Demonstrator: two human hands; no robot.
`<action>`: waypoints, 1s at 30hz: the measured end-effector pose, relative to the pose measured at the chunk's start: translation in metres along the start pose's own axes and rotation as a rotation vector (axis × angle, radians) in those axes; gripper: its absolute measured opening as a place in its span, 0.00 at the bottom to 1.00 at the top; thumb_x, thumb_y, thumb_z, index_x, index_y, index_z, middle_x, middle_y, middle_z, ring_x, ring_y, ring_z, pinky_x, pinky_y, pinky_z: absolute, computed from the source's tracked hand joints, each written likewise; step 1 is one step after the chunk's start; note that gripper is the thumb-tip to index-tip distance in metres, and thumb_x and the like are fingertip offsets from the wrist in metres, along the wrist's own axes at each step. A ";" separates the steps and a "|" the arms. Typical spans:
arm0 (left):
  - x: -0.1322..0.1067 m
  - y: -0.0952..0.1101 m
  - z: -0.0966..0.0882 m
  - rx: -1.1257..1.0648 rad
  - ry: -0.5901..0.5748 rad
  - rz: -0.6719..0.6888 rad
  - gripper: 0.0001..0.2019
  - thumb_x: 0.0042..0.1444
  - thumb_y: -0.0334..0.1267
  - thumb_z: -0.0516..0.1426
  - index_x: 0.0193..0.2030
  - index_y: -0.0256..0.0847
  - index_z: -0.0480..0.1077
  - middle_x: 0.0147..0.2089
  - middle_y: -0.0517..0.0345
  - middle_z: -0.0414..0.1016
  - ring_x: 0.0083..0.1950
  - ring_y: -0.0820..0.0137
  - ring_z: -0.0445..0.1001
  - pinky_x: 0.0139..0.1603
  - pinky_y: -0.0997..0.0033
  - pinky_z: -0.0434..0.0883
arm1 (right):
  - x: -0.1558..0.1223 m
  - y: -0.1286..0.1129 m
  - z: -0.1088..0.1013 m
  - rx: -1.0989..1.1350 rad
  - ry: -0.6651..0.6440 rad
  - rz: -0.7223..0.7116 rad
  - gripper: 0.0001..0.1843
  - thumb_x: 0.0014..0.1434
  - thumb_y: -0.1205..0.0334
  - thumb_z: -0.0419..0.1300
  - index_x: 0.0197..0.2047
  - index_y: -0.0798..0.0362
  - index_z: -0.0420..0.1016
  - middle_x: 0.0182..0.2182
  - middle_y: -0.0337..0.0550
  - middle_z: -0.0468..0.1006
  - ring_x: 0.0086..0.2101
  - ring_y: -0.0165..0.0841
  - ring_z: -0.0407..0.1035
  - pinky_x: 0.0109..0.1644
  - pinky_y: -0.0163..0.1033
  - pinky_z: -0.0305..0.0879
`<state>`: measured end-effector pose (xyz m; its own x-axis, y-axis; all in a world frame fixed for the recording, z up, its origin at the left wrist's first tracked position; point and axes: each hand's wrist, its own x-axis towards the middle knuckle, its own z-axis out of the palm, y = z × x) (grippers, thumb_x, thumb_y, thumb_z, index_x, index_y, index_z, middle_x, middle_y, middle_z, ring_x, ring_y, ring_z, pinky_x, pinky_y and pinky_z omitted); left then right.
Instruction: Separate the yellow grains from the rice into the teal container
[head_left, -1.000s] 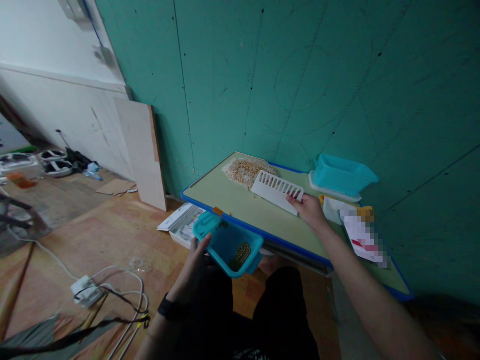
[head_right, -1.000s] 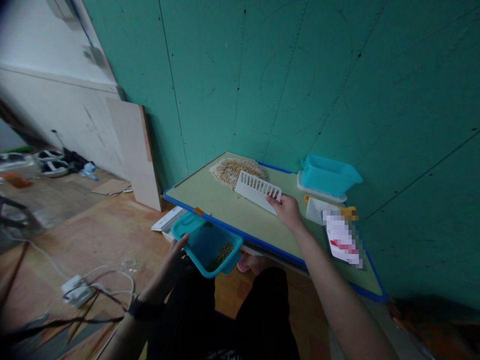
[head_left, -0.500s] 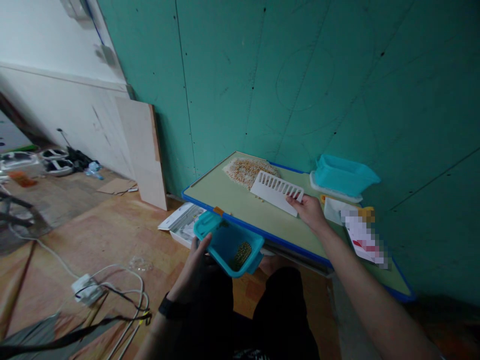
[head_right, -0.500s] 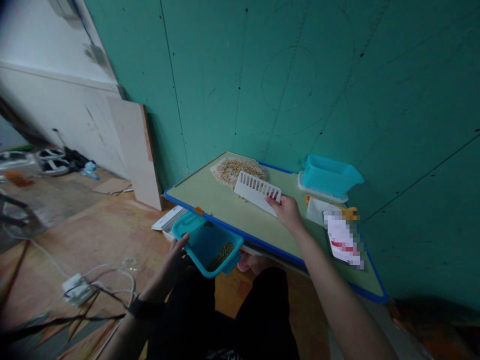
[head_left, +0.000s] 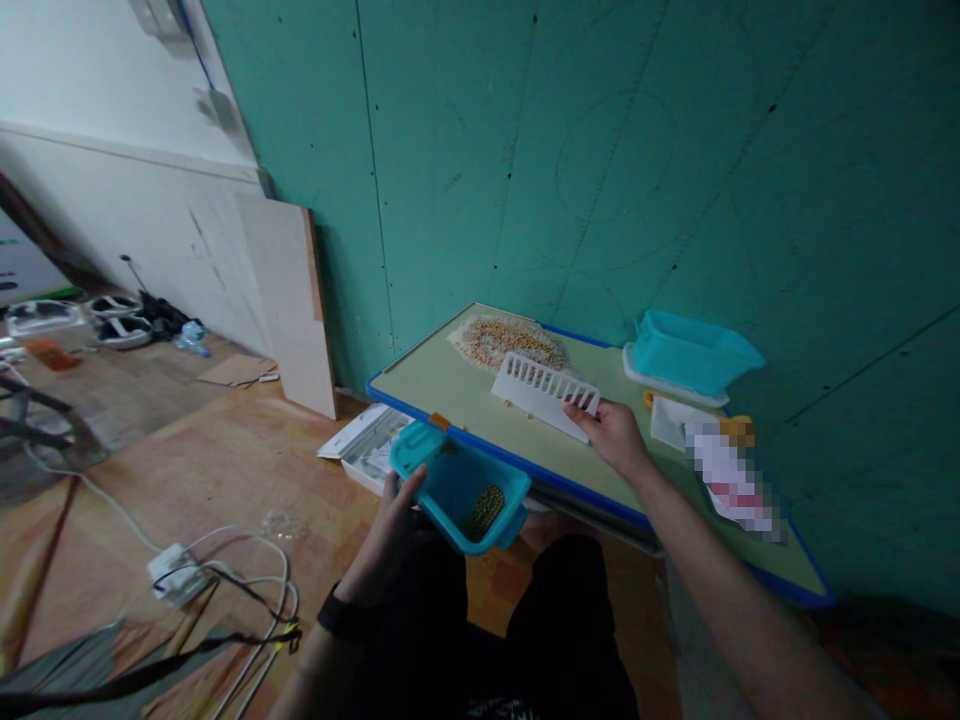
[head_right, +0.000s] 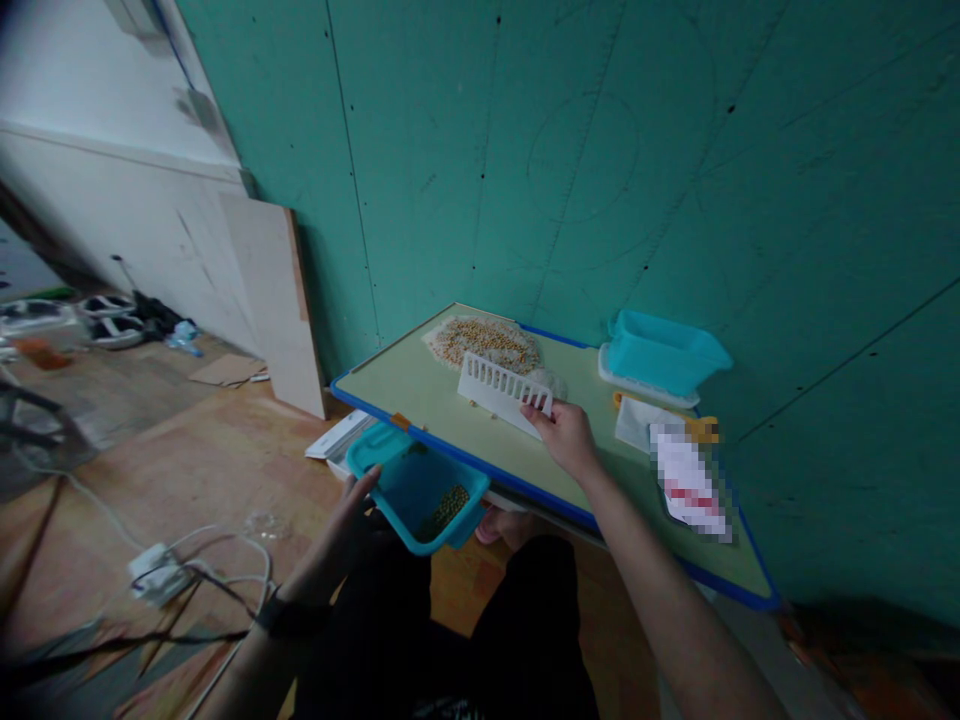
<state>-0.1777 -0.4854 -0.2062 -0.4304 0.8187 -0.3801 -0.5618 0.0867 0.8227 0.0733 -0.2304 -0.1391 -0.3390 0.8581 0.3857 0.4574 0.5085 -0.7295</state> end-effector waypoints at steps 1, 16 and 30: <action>0.000 0.001 0.000 0.003 -0.002 -0.004 0.34 0.76 0.54 0.66 0.82 0.57 0.60 0.83 0.41 0.73 0.66 0.46 0.89 0.52 0.50 0.91 | -0.004 -0.003 0.001 -0.021 0.003 -0.010 0.27 0.64 0.36 0.71 0.28 0.52 0.87 0.25 0.48 0.86 0.30 0.46 0.81 0.33 0.42 0.73; 0.011 0.015 -0.027 0.073 -0.027 -0.110 0.46 0.65 0.68 0.72 0.82 0.52 0.66 0.59 0.43 0.88 0.44 0.54 0.91 0.45 0.56 0.87 | -0.082 -0.076 0.046 -0.119 0.041 -0.404 0.20 0.81 0.52 0.61 0.50 0.50 0.95 0.37 0.53 0.95 0.34 0.44 0.91 0.39 0.37 0.80; 0.005 0.021 -0.025 0.084 -0.028 -0.083 0.46 0.65 0.67 0.72 0.82 0.46 0.68 0.60 0.36 0.89 0.49 0.49 0.92 0.46 0.55 0.88 | -0.034 -0.055 0.018 -0.037 0.147 -0.141 0.29 0.70 0.31 0.66 0.39 0.49 0.93 0.38 0.57 0.94 0.41 0.55 0.89 0.43 0.48 0.81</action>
<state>-0.2097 -0.4935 -0.2017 -0.3646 0.8221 -0.4374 -0.5330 0.2009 0.8219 0.0450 -0.2893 -0.1222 -0.2791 0.7781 0.5628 0.4447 0.6242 -0.6424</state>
